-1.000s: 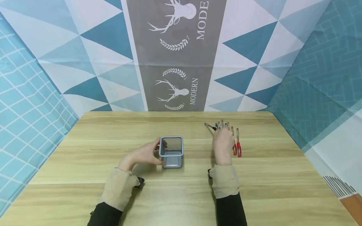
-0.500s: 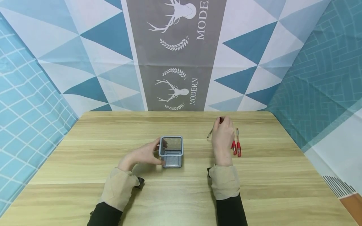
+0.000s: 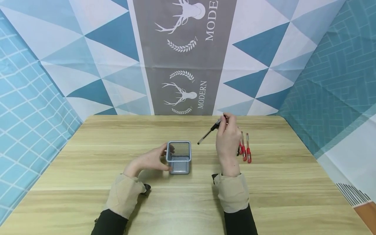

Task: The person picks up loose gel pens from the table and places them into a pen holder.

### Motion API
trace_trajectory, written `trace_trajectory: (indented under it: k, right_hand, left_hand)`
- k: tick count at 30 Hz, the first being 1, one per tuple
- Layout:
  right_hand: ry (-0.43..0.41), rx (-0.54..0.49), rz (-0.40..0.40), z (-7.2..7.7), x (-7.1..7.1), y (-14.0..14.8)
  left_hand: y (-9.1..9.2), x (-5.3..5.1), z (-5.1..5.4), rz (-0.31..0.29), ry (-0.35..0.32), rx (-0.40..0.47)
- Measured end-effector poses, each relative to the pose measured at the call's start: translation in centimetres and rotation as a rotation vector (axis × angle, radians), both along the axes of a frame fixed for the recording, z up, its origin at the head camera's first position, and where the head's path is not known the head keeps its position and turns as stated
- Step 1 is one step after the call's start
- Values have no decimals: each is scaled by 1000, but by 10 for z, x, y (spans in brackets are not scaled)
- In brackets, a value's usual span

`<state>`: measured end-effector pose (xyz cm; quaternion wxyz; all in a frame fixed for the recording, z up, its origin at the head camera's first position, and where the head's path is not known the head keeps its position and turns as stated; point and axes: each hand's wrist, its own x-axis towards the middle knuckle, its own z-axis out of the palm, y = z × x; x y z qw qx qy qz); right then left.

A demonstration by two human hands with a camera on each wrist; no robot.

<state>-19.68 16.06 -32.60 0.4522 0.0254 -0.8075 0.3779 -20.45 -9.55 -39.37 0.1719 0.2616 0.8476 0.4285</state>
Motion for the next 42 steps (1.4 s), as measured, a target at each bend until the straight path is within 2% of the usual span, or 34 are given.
trace_trajectory:
  k: [8,13,17,21,26,34,42]
  right_hand:
    - [31,-125,129,13,12,-12]
    - [50,-135,202,13,13,-21]
    - [49,-50,202,11,13,-25]
    - [56,84,180,7,11,-28]
    - [26,192,220,2,8,-33]
    - [-107,283,337,-4,6,-37]
    - [-124,390,340,-10,4,-42]
  left_hand:
    - [1,-1,0,-18,-1,21]
    - [1,-1,0,-25,-11,26]
    - [2,-1,0,-21,-10,7]
    - [2,0,1,-14,-12,1]
    - [3,1,2,-15,-21,22]
    - [3,0,2,-18,-31,36]
    - [2,-1,0,-36,-27,47]
